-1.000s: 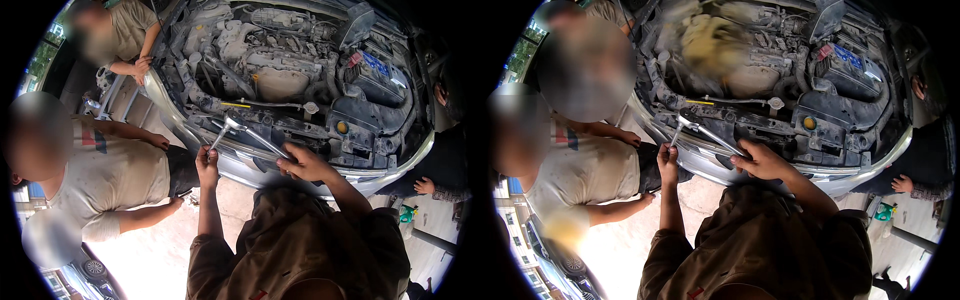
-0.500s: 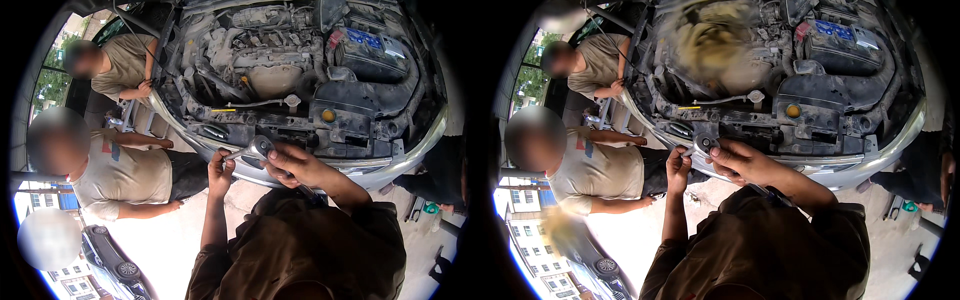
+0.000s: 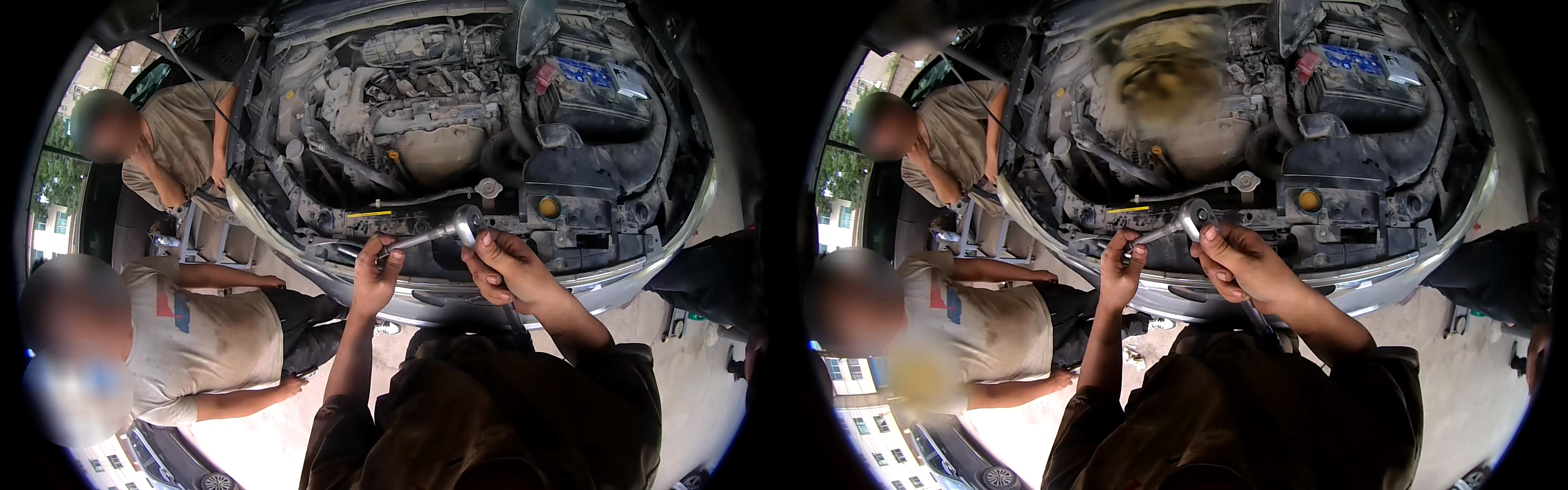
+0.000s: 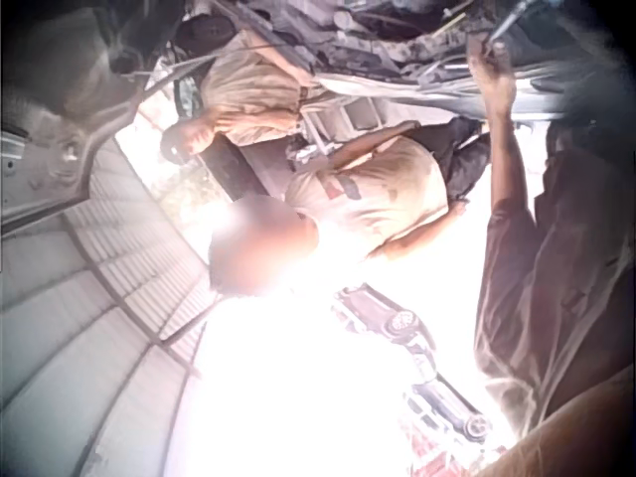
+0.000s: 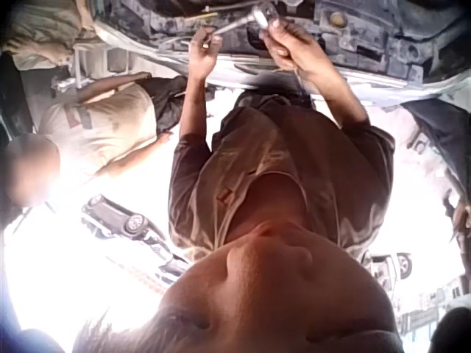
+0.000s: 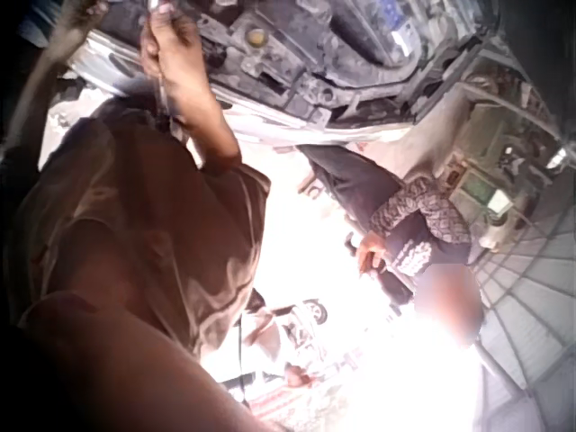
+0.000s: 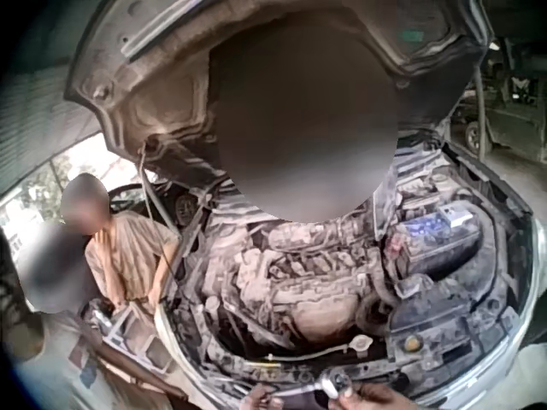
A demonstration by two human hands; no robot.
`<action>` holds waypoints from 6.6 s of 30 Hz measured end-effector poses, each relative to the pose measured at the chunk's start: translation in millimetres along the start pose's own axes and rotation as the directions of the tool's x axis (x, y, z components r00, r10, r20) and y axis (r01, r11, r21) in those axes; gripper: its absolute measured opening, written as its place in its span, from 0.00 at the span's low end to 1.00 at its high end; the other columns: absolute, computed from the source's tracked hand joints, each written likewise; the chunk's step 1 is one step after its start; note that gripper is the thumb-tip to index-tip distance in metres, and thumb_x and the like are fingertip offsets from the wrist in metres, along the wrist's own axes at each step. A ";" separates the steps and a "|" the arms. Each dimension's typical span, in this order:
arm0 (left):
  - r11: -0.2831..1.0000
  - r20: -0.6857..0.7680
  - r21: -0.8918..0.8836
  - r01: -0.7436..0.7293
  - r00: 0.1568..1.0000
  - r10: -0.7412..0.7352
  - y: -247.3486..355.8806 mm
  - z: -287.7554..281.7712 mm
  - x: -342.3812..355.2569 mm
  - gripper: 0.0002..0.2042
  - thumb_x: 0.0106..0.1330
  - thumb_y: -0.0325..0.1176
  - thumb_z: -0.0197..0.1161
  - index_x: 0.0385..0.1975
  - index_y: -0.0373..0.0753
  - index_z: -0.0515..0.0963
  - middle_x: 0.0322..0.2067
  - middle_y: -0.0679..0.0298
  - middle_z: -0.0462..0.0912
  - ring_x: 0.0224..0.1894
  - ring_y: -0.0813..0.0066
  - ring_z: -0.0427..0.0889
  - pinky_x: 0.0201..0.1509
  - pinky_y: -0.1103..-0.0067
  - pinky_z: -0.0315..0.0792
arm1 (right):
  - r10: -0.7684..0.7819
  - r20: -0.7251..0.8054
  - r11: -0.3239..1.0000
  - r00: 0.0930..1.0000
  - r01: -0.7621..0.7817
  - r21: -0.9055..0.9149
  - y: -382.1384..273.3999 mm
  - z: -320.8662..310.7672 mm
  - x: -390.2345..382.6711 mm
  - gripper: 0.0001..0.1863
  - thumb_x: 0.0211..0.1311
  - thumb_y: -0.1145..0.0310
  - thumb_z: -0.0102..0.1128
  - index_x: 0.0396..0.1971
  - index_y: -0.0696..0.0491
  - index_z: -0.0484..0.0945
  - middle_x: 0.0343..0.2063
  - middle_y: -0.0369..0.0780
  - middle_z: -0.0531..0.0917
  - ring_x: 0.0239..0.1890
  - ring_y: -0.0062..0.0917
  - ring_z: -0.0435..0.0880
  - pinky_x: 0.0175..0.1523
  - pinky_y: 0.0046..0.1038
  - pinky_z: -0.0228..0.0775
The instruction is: The person uses a ratchet wrench to loosen and remove bolts from the engine bay of a Nissan vehicle. They remove a plastic engine cover and continue to manipulate hoses and components within the engine compartment using hand tools.
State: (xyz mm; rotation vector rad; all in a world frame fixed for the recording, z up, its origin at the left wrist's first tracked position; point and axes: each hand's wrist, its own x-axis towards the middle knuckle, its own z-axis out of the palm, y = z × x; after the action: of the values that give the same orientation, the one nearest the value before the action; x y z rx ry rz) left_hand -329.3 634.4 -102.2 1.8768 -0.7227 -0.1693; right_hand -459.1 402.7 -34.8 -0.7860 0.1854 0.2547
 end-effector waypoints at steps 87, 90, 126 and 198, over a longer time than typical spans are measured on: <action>0.913 0.088 0.269 -0.306 0.952 0.293 -305.8 -60.4 506.3 0.13 0.64 0.35 0.58 0.48 0.42 0.74 0.39 0.50 0.81 0.44 0.44 0.79 0.46 0.58 0.73 | -0.433 0.101 -0.682 0.896 -0.252 -0.687 -186.0 -5.5 575.0 0.21 0.61 0.57 0.63 0.45 0.57 0.71 0.32 0.56 0.82 0.39 0.54 0.81 0.43 0.48 0.72; 0.885 0.026 0.294 -0.362 0.928 0.371 -326.1 -76.1 506.1 0.15 0.64 0.28 0.57 0.52 0.42 0.73 0.42 0.48 0.81 0.46 0.44 0.79 0.47 0.60 0.73 | -0.223 0.348 -0.773 0.911 0.053 -0.633 -185.9 -4.5 595.7 0.21 0.62 0.57 0.62 0.46 0.50 0.65 0.29 0.52 0.80 0.35 0.54 0.78 0.37 0.49 0.68; 0.924 0.152 0.349 -0.156 0.982 0.109 -287.6 -78.9 504.7 0.15 0.66 0.49 0.60 0.41 0.46 0.82 0.34 0.52 0.84 0.40 0.48 0.81 0.45 0.60 0.74 | 0.229 0.108 -0.620 0.967 0.231 -0.750 -243.0 0.7 591.4 0.24 0.66 0.51 0.54 0.50 0.55 0.64 0.35 0.50 0.79 0.40 0.43 0.79 0.47 0.42 0.68; 0.965 0.219 0.084 -0.249 0.949 0.225 -263.2 27.4 522.3 0.13 0.65 0.44 0.61 0.44 0.47 0.75 0.39 0.53 0.83 0.46 0.48 0.80 0.50 0.59 0.73 | -0.421 0.042 -0.732 0.906 -0.312 -0.606 -236.1 -81.2 529.5 0.23 0.49 0.71 0.61 0.47 0.57 0.69 0.29 0.55 0.81 0.37 0.53 0.81 0.39 0.47 0.72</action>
State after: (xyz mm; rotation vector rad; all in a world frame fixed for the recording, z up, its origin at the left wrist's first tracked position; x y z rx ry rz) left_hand 185.6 389.5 -235.5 1.8758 -1.1157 -0.1759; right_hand 109.4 267.1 -68.9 -3.2924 0.1977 -0.1140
